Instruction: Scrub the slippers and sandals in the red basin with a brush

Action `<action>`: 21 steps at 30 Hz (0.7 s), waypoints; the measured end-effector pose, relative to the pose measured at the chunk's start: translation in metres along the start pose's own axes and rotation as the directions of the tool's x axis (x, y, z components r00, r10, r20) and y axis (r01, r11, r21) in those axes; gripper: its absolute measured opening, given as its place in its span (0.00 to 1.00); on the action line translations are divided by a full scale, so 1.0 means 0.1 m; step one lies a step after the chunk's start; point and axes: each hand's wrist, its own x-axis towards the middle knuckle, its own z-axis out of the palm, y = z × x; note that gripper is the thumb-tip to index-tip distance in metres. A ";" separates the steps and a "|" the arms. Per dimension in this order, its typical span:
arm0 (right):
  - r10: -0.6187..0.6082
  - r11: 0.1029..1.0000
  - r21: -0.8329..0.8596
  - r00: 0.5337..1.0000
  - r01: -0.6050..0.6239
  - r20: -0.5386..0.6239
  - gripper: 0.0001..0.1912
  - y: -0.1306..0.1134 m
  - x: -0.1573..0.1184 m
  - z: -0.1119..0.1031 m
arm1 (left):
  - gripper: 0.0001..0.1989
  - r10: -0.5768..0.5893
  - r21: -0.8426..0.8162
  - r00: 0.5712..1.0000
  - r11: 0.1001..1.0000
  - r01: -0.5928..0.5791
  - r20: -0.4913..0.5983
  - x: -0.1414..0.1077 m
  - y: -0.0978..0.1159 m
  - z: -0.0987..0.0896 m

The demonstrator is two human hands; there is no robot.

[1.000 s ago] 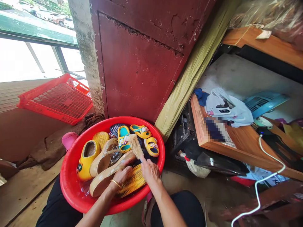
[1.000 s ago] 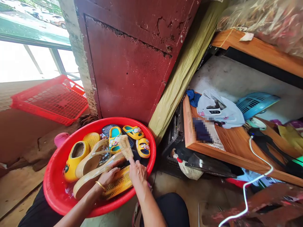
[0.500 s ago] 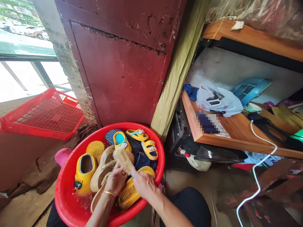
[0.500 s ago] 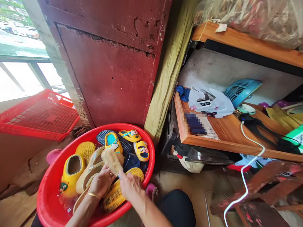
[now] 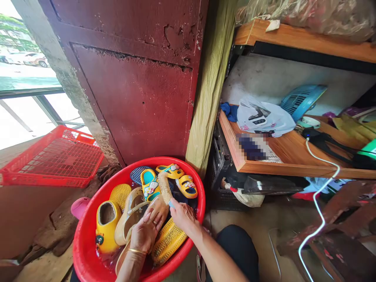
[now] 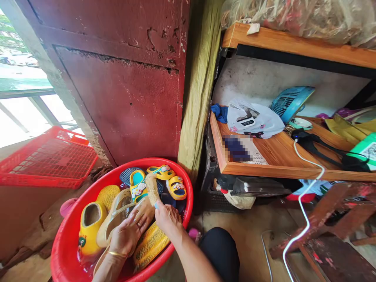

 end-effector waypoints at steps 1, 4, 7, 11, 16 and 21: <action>-0.005 1.000 -0.004 1.000 0.005 0.004 0.24 0.00 -0.09 0.00 | 0.16 0.007 -0.031 1.000 0.999 -0.007 -0.020 0.01 0.02 -0.01; -0.044 0.999 -0.026 0.998 0.045 0.040 0.24 0.01 -0.41 0.00 | 0.08 0.009 -0.129 0.995 0.991 -0.021 -0.097 0.04 0.10 -0.02; -0.067 0.997 -0.042 0.996 0.070 0.056 0.26 0.01 -0.65 0.02 | 0.07 0.011 -0.179 0.987 0.983 -0.040 -0.162 0.05 0.14 0.01; -0.049 0.996 -0.069 0.999 0.049 0.001 0.27 -0.03 -0.56 0.10 | 0.08 -0.032 -0.162 0.983 0.987 0.003 -0.179 0.01 0.12 0.08; 0.010 0.998 0.054 0.999 -0.007 -0.038 0.26 -0.04 -0.07 0.01 | 0.07 -0.055 -0.097 0.986 0.994 0.040 -0.160 -0.07 0.12 0.16; 0.027 0.943 0.332 0.986 0.029 -0.163 0.26 0.02 0.06 -0.14 | 0.09 0.075 -0.100 0.988 0.991 -0.089 -0.132 0.07 0.37 0.45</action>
